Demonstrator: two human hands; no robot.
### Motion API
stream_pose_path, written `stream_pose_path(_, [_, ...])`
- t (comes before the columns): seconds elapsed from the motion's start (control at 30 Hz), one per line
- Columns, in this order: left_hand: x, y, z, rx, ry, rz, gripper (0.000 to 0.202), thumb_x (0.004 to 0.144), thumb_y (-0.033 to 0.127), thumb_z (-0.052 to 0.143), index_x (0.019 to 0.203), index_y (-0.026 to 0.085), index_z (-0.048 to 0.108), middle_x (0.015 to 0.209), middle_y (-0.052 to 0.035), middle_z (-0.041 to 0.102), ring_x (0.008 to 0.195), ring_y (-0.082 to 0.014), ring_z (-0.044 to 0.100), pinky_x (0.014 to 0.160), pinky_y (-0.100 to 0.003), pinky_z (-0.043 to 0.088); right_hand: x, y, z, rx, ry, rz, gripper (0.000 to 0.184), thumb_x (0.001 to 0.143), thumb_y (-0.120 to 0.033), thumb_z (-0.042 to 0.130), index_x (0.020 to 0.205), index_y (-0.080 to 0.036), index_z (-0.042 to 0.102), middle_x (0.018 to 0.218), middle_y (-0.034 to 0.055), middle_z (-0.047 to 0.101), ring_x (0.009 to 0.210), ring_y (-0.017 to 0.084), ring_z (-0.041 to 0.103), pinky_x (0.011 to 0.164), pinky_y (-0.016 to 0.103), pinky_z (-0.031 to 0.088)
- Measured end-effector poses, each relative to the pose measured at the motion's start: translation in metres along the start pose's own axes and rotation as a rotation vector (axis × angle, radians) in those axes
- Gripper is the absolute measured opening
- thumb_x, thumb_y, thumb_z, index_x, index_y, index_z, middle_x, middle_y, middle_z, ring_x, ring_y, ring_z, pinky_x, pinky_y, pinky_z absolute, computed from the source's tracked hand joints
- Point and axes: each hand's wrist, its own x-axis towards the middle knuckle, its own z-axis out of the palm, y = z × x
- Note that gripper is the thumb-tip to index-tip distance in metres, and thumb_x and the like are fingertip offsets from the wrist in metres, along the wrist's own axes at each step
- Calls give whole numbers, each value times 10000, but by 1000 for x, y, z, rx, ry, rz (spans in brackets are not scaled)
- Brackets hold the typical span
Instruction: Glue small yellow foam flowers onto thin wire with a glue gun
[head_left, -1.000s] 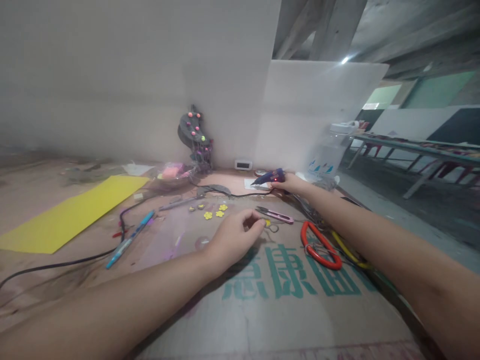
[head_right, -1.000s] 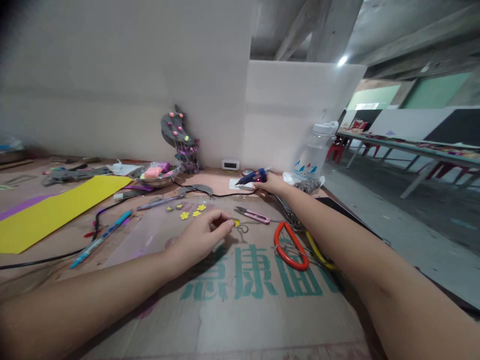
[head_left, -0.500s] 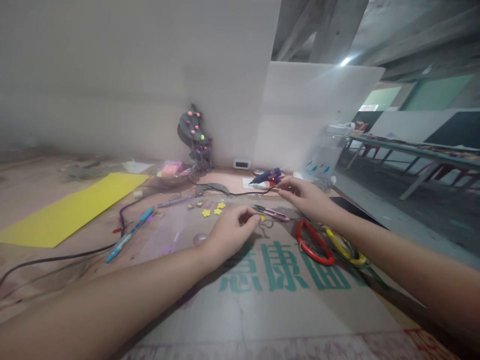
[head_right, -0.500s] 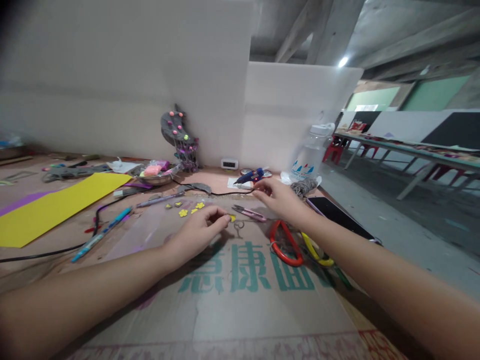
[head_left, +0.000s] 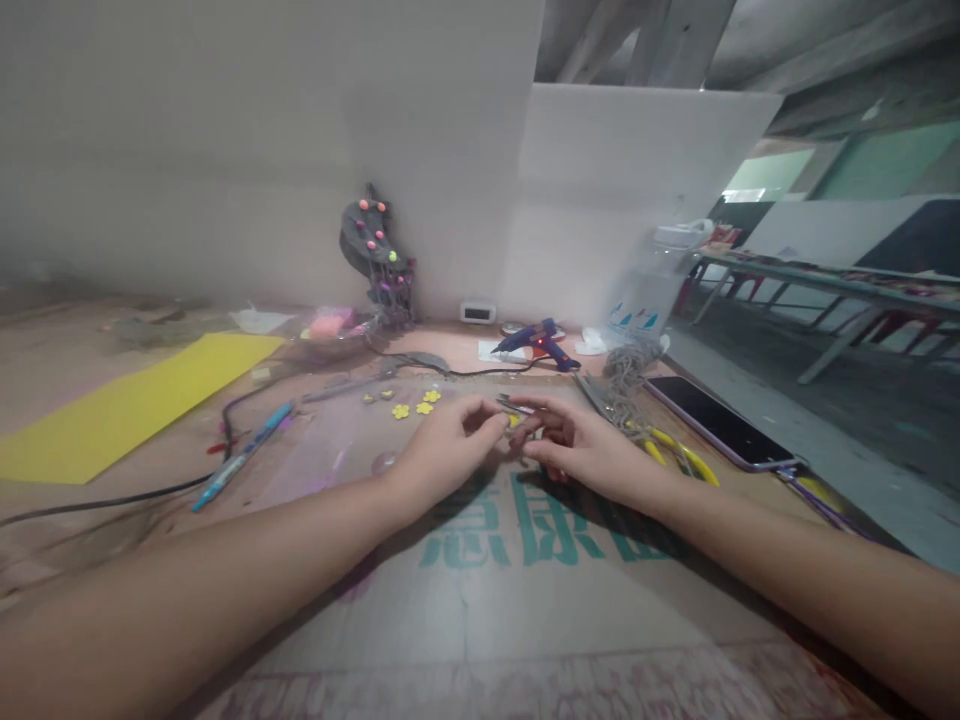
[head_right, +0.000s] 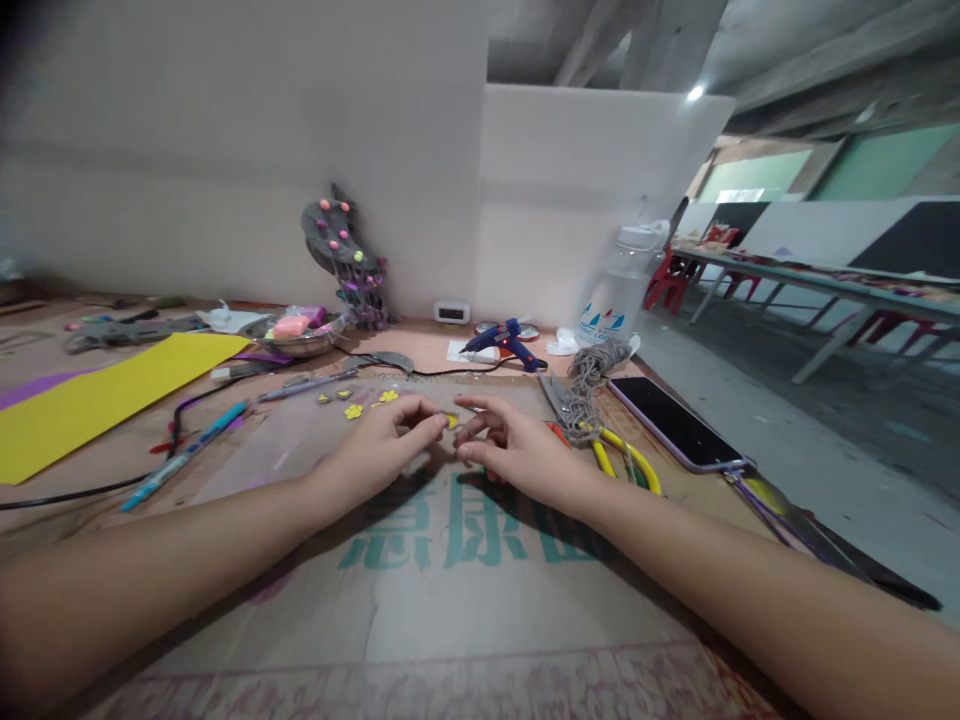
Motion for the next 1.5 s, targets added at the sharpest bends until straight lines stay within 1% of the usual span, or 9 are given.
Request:
stream_pose_path(0.1, [-1, 1, -1, 9, 4, -5, 198, 871, 329, 524, 803, 167, 615, 777, -7, 634, 718, -147, 559, 684, -263, 408, 2, 1, 0, -3, 57, 18, 449, 797, -262, 634, 1222, -180, 518, 759, -20, 603, 549, 83, 514, 492, 217, 426])
stream_pose_path(0.2, [-2, 1, -1, 17, 4, -13, 190, 860, 318, 529, 778, 166, 608, 768, -6, 634, 713, -146, 551, 683, -265, 405, 3, 1, 0, -80, 122, 32, 252, 802, -317, 617, 1001, -165, 594, 657, -33, 563, 512, 88, 481, 475, 229, 390])
stream_pose_path(0.3, [-1, -1, 0, 39, -10, -8, 181, 851, 299, 526, 747, 171, 599, 735, 2, 625, 711, -146, 551, 683, -263, 403, 1, -1, -2, -231, 179, 9, 210, 814, -373, 603, 855, -168, 625, 622, -25, 549, 521, 102, 475, 478, 241, 373])
stream_pose_path(0.9, [-4, -5, 2, 72, -184, 2, 187, 875, 301, 487, 787, 190, 609, 776, -4, 713, 722, -163, 637, 663, -273, 456, -1, -5, -2, -358, 258, -113, 196, 829, -355, 593, 832, -171, 660, 708, 7, 638, 589, 124, 534, 550, 256, 407])
stream_pose_path(1.03, [-5, -4, 2, 14, -188, -14, 182, 877, 315, 496, 818, 189, 614, 792, -7, 724, 722, -162, 646, 665, -272, 470, 1, -3, -2, -316, 220, -45, 243, 846, -374, 570, 889, -168, 691, 662, 1, 623, 529, 123, 514, 508, 260, 388])
stream_pose_path(1.13, [-5, -5, 3, -41, -194, -25, 178, 878, 321, 500, 826, 185, 603, 782, -11, 721, 716, -159, 650, 666, -269, 476, 2, -2, -3, -349, 213, -96, 250, 858, -335, 548, 955, -181, 720, 784, 28, 664, 592, 132, 547, 542, 269, 406])
stream_pose_path(1.23, [-3, -7, 3, -52, -182, -15, 165, 870, 305, 503, 799, 185, 590, 755, -3, 701, 698, -151, 633, 657, -262, 465, 1, -1, -2, -334, 306, -172, 254, 852, -321, 567, 1054, -191, 651, 832, 27, 646, 643, 137, 557, 580, 272, 429])
stream_pose_path(1.37, [1, -9, 3, -27, -97, 3, 162, 847, 284, 511, 748, 179, 584, 715, 7, 652, 675, -136, 583, 640, -248, 433, -3, -4, -1, -379, 387, -254, 166, 856, -356, 578, 849, -191, 593, 757, 6, 594, 681, 143, 544, 624, 276, 424])
stream_pose_path(1.5, [2, -7, 2, -26, -49, 1, 177, 843, 297, 510, 738, 176, 584, 694, 13, 624, 655, -125, 549, 618, -237, 411, -4, -9, -1, -516, 226, -257, 243, 881, -347, 543, 749, -183, 665, 763, 24, 635, 735, 158, 575, 695, 293, 422])
